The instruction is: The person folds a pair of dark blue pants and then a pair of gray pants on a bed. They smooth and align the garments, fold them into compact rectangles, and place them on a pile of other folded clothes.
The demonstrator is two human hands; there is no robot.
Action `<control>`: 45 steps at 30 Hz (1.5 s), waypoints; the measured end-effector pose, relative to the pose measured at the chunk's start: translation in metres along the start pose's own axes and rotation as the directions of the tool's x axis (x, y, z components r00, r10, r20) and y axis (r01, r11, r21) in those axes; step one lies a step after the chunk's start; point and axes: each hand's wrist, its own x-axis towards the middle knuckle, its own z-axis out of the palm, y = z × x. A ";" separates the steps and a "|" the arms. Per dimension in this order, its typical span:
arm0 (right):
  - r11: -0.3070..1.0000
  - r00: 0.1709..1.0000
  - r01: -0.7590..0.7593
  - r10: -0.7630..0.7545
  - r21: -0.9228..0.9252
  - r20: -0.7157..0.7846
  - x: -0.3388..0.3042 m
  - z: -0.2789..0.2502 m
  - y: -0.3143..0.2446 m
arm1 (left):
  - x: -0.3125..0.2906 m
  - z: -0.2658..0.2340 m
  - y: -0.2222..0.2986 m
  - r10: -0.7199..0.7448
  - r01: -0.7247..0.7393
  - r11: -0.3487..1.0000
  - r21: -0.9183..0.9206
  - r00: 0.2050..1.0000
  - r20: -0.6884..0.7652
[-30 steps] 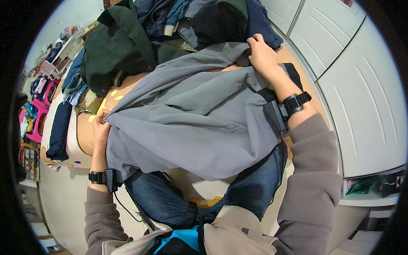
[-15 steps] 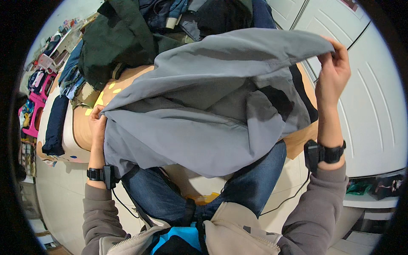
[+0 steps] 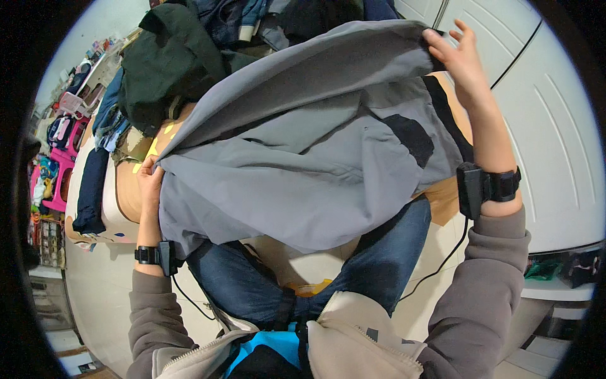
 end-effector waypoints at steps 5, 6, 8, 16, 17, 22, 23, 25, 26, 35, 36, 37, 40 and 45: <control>0.938 0.441 0.345 -0.187 0.026 0.878 -0.052 0.009 -0.002 | -0.001 0.000 0.003 -0.038 0.036 0.996 0.083 0.999 0.016; 0.926 0.252 0.372 -0.166 0.064 0.953 -0.064 0.009 -0.005 | -0.001 0.000 0.005 -0.044 0.042 0.994 0.096 0.999 0.023; 0.820 0.218 0.572 -0.145 -0.006 0.965 -0.091 0.004 -0.011 | -0.001 0.002 0.008 -0.044 0.043 0.996 0.073 0.999 0.018; 0.982 0.609 0.188 -0.119 0.003 0.784 -0.082 -0.041 -0.008 | -0.004 0.009 0.019 -0.058 0.058 0.997 0.046 0.998 0.007; 0.988 0.726 0.077 0.038 -0.136 0.687 -0.074 -0.052 -0.004 | -0.004 0.010 0.021 -0.048 0.047 0.996 0.073 0.999 0.010; 0.744 0.846 0.476 -0.240 -0.470 0.477 -0.074 -0.060 0.035 | -0.004 0.012 0.023 -0.047 0.047 0.988 0.150 0.999 -0.004; 0.764 0.847 0.474 -0.259 -0.438 0.464 -0.081 -0.061 0.039 | -0.004 0.012 0.023 -0.022 0.021 0.993 0.114 1.000 0.004; 0.854 0.830 0.397 -0.179 -0.335 0.528 -0.099 -0.067 0.039 | -0.004 0.012 0.023 -0.037 0.035 0.996 0.085 0.999 0.015; 0.888 0.802 0.323 -0.072 -0.329 0.593 -0.106 -0.068 0.038 | -0.004 0.012 0.023 -0.064 0.064 0.995 0.072 0.998 0.009; 0.760 0.751 0.397 0.053 -0.515 0.658 -0.121 -0.065 0.046 | -0.004 0.011 0.022 -0.063 0.062 0.997 0.039 0.998 0.027; 0.776 0.786 0.440 -0.090 -0.452 0.611 -0.114 -0.068 0.045 | -0.004 0.010 0.021 -0.072 0.072 0.997 -0.003 0.996 0.050; 0.863 0.861 0.294 -0.052 -0.411 0.506 -0.105 -0.069 0.044 | -0.005 0.010 0.020 -0.060 0.059 0.998 0.028 0.997 0.038; 0.903 0.945 0.298 -0.234 -0.310 0.228 -0.063 -0.066 0.041 | -0.006 0.007 0.017 -0.045 0.044 0.999 0.021 0.998 0.053; 0.926 0.958 0.280 -0.251 -0.252 0.140 0.021 -0.018 0.063 | -0.006 0.005 0.015 0.002 -0.001 1.000 -0.030 0.999 0.045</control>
